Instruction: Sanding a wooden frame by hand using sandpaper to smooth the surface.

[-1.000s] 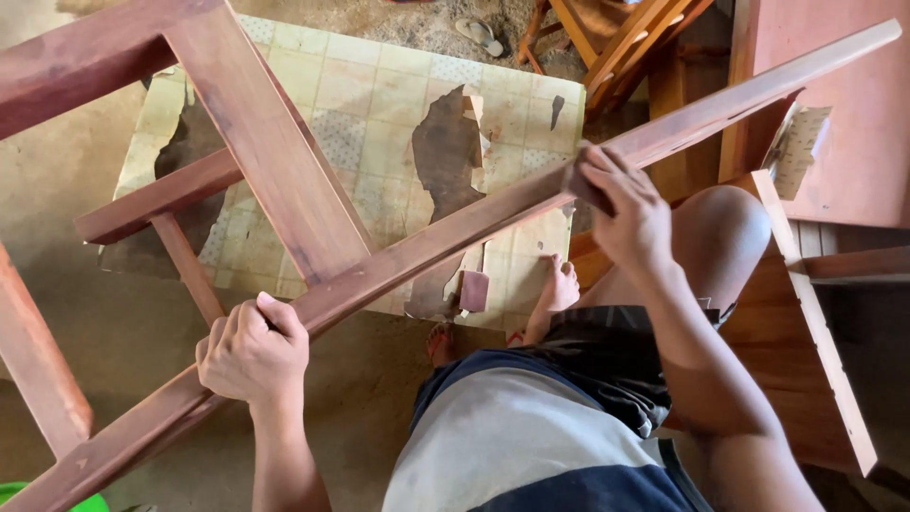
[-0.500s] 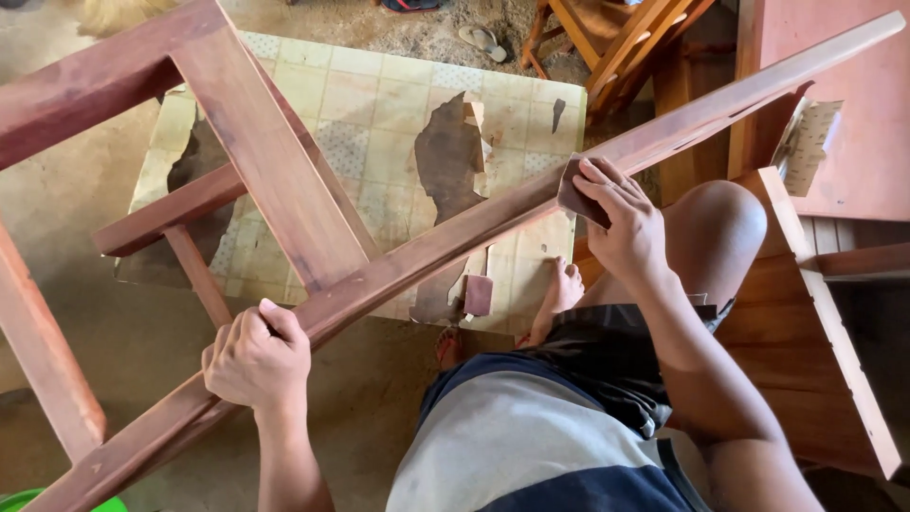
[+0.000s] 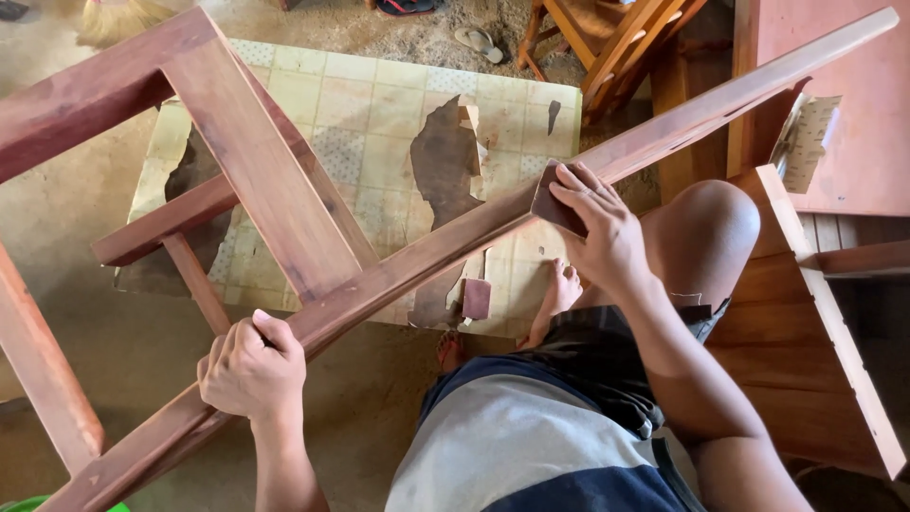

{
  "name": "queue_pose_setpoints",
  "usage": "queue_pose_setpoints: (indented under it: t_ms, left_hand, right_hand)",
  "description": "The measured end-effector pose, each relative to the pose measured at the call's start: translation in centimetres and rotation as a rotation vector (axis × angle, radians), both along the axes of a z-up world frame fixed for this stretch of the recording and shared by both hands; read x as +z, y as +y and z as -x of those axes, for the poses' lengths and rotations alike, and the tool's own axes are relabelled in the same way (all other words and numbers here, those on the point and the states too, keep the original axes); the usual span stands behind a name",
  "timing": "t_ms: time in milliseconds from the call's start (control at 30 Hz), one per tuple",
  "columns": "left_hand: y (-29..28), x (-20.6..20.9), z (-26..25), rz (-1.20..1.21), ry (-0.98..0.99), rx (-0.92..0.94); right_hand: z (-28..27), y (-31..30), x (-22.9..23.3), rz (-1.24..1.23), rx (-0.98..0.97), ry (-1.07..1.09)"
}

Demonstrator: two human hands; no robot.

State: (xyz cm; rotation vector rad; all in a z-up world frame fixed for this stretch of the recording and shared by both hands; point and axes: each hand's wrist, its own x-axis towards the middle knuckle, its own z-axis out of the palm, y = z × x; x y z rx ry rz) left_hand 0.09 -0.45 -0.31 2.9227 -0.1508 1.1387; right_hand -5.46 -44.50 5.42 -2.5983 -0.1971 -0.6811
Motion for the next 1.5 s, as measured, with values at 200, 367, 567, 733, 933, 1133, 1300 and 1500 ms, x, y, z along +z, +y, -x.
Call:
queue_pose_setpoints:
  t_ms: [200,367,567,733,933,1133,1300,1500]
  left_hand:
    - [0.0,0.1,0.1,-0.004,0.009,0.003]
    - [-0.1,0.4,0.0,0.013,-0.003,-0.02]
    - [-0.2,0.2,0.1,0.009,0.002,0.005]
    - [-0.2,0.5,0.1,0.001,0.017,-0.018]
    - [0.0,0.3,0.1,0.016,0.04,-0.017]
    - [0.1,0.5,0.1,0.019,0.022,-0.045]
    - [-0.1,1.7,0.2,-0.006,0.04,-0.08]
    - [0.1,1.2,0.0,0.004,0.038,-0.091]
  right_hand:
    - [0.1,10.6,-0.9,0.061,0.285,0.064]
    - [-0.4,2.2,0.9,0.026,0.115,-0.024]
    - [-0.6,3.3,-0.1,0.103,-0.062,-0.07]
    - [-0.3,12.3,-1.3,0.024,0.315,0.015]
    - [-0.5,1.8,0.5,0.041,0.054,-0.053]
    - [0.2,5.0,0.1,0.034,-0.081,-0.001]
    - [-0.1,12.3,0.3,0.05,0.175,0.071]
    - [-0.2,12.9,-0.7,0.046,0.151,0.082]
